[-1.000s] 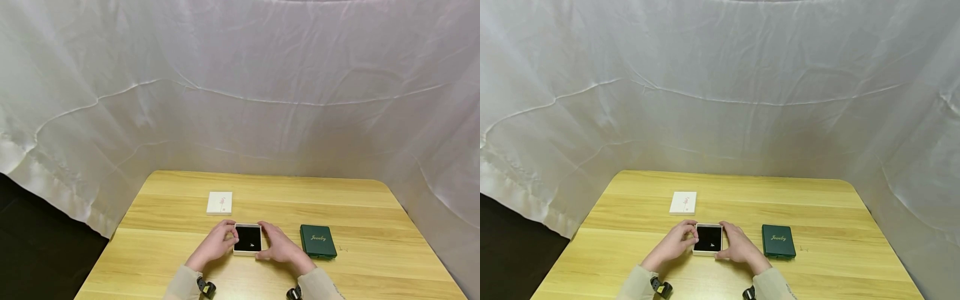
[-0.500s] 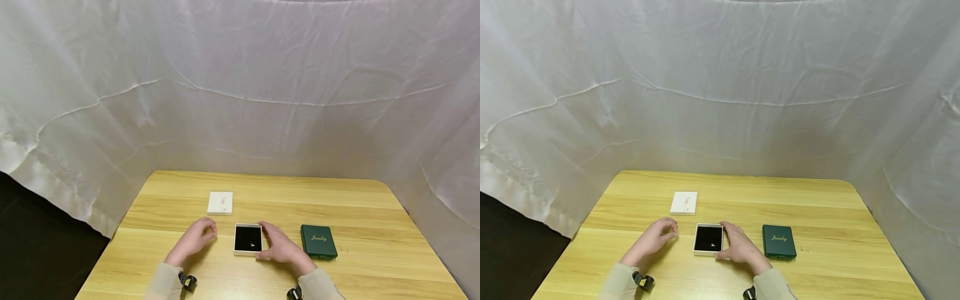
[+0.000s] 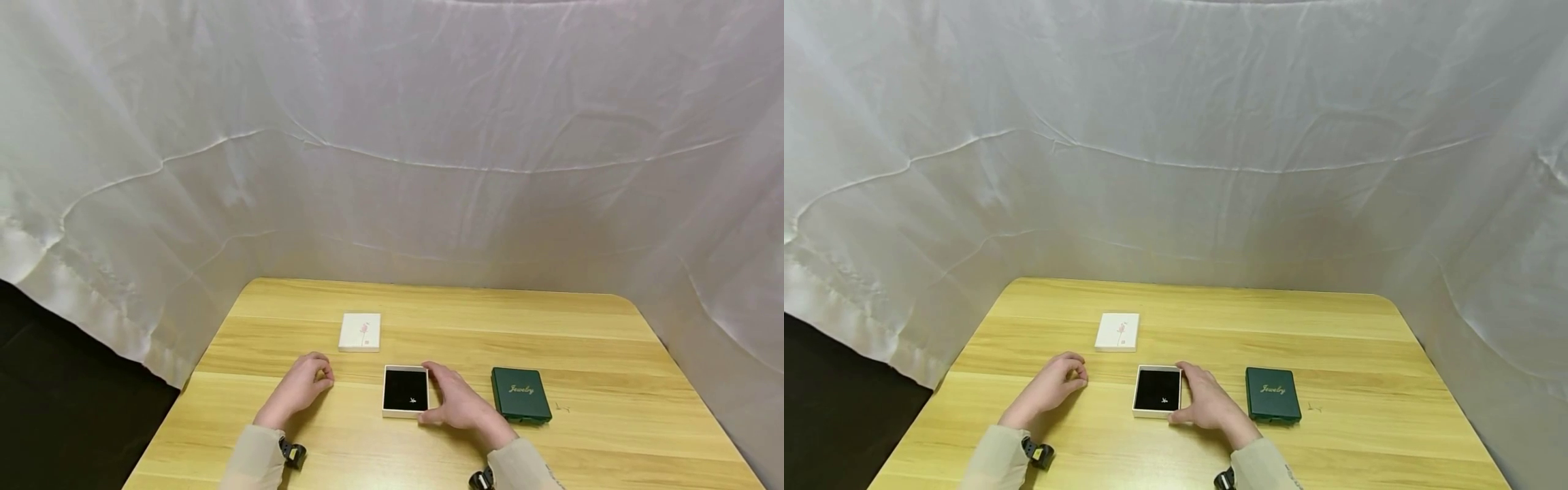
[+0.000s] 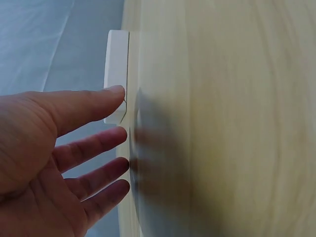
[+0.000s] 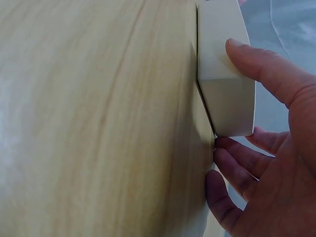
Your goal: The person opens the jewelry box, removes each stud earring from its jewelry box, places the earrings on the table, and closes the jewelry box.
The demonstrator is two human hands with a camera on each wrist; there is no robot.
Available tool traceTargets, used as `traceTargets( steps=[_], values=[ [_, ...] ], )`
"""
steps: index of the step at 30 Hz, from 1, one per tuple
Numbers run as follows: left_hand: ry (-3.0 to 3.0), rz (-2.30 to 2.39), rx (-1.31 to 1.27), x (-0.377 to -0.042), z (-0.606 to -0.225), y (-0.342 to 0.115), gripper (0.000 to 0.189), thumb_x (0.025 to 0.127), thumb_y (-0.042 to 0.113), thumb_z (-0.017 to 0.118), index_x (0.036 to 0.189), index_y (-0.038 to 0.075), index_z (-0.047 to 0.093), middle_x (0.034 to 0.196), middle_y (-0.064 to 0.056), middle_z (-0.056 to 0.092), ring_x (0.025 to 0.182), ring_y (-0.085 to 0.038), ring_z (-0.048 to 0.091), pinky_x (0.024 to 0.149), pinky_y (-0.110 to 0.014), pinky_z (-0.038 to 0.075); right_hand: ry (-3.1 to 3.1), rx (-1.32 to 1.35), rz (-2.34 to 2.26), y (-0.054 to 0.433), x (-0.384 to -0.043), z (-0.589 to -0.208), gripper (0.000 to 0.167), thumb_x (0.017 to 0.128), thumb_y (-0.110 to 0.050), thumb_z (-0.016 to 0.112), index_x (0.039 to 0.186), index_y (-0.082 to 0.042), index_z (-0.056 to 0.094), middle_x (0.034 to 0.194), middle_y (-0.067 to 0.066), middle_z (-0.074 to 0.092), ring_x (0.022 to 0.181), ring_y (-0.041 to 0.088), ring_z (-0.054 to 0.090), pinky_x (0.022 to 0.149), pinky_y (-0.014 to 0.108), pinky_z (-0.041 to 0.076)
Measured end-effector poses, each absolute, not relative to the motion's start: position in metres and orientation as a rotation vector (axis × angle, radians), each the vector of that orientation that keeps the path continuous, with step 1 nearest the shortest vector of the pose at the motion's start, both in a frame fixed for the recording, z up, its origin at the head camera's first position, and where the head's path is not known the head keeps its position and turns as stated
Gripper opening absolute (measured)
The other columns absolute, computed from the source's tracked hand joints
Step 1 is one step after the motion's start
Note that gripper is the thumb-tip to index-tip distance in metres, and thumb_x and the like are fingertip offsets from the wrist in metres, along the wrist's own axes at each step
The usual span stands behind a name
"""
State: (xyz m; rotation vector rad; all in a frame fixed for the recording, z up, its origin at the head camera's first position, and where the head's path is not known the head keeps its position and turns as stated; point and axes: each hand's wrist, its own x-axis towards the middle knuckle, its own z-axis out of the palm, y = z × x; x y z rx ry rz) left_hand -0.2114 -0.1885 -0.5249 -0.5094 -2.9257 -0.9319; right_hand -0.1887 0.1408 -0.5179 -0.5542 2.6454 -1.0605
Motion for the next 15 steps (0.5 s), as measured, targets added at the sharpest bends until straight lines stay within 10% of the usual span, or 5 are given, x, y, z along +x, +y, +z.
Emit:
traceTargets(
  steps=[15],
  values=[
    [-2.957, -0.885, -0.520, -0.2126, -0.5233, -0.1917, 0.018, 0.081, -0.002, 0.075, 0.073, 0.012, 0.066, 0.111, -0.018, 0.063, 0.108, -0.040, 0.055, 0.098, -0.053, 0.043, 2.652, -0.540, -1.052, 0.1407, -0.1882, -0.5174, 0.097, 0.071, -0.030, 0.088, 0.147, 0.000, 0.036, 0.146, 0.023, 0.041, 0.133, 0.042, 0.036, 0.109, 0.058, 0.030]
  ],
)
